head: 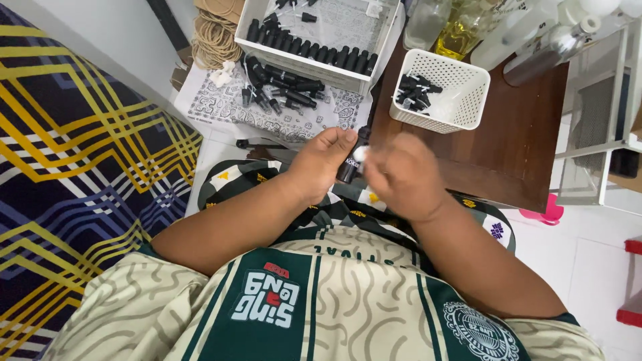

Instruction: Assembling small black tubes by attaching white components to the tips

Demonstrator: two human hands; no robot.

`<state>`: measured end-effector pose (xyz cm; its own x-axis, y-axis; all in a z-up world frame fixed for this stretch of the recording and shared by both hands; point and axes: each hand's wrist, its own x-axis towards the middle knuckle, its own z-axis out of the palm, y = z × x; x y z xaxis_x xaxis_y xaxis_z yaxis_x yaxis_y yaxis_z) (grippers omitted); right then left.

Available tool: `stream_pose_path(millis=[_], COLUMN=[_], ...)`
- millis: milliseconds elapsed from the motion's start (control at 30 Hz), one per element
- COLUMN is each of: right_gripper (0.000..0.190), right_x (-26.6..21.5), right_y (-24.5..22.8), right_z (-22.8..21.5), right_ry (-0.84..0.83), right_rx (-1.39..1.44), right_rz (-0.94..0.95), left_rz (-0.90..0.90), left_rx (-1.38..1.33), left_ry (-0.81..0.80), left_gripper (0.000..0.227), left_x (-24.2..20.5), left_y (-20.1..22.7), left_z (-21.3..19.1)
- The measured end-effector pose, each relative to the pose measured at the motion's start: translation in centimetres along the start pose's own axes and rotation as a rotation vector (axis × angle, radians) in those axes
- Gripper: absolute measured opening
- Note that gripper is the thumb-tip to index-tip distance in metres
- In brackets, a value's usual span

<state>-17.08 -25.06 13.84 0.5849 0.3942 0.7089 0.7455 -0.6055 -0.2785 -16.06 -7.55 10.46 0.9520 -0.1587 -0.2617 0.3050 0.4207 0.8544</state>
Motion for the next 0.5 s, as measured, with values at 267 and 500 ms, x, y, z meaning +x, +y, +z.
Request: stream_pose_path(millis=[267,500], right_gripper=[0.008,0.006], right_x=[0.5,0.3], right_y=[-0.2,0.2], right_z=[-0.6,-1.7], right_ry=[-0.052,-0.031], right_rx=[0.275,0.167], right_rz=[-0.058,0.042], left_rz=[0.004,0.018], left_rx=[-0.078,-0.031], left_ry=[0.054,0.023], left_gripper=[0.023,0.041], left_x=[-0.8,-1.1], left_y=[2.2,1.0], left_z=[2.0,1.3])
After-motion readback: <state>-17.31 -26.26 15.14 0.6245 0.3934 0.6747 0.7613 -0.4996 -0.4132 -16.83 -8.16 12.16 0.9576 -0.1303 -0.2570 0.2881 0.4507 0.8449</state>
